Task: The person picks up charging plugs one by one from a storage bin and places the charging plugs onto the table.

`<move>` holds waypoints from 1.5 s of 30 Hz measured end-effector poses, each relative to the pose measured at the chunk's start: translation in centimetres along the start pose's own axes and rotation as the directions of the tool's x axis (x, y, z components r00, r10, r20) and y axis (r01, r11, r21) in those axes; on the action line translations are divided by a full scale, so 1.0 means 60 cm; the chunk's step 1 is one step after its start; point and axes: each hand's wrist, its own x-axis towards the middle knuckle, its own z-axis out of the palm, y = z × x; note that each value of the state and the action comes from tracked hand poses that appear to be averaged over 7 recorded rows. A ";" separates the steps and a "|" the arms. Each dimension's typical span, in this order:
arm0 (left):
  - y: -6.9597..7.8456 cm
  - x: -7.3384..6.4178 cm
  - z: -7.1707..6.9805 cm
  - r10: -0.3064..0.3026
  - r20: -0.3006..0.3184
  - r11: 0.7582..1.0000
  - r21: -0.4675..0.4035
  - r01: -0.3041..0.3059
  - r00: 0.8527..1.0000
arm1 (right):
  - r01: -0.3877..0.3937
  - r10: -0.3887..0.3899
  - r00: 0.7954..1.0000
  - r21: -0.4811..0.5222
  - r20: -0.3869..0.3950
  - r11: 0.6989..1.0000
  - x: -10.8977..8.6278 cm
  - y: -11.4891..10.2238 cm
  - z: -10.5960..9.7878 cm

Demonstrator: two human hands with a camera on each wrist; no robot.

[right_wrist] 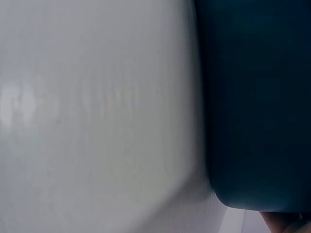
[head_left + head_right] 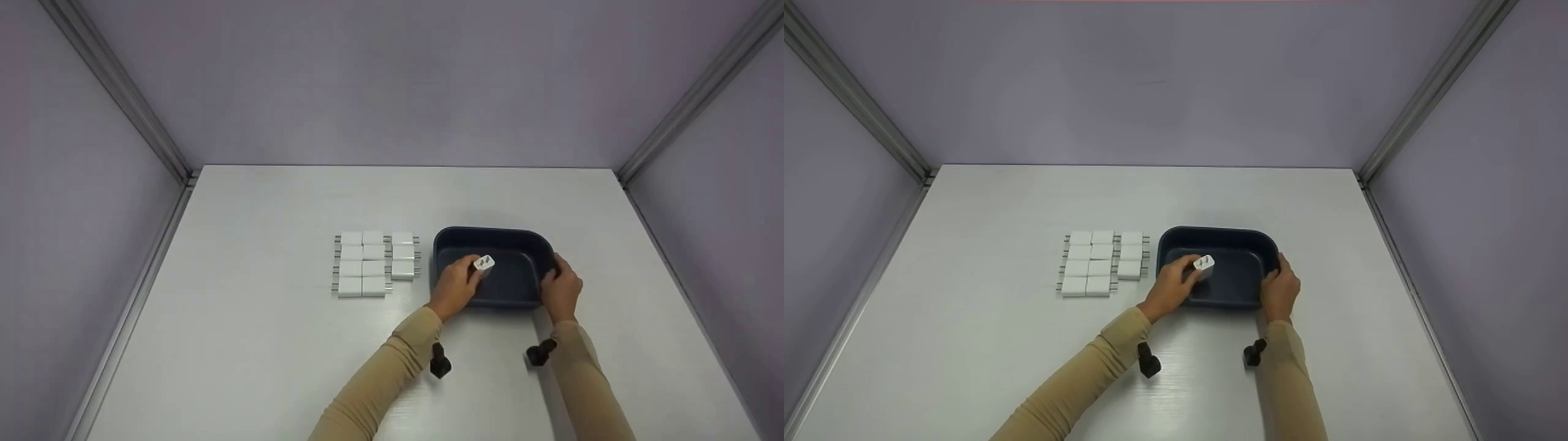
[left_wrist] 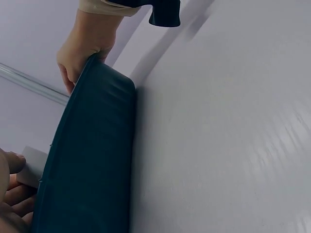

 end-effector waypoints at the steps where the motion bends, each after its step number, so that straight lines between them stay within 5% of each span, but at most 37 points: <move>1: -0.001 -0.001 -0.001 0.001 -0.011 1.000 -0.006 -0.001 1.000 | -0.004 0.004 1.000 0.001 0.004 1.000 0.000 0.000 0.000; 23: -0.015 -0.024 -0.028 0.000 -0.165 0.997 -0.074 -0.013 0.986 | -0.028 0.028 0.999 0.019 0.021 0.999 0.000 -0.002 -0.002; 45: -0.028 -0.044 -0.049 -0.006 -0.208 0.994 -0.105 -0.016 0.978 | -0.052 0.052 0.998 0.010 0.028 0.999 0.000 -0.004 -0.003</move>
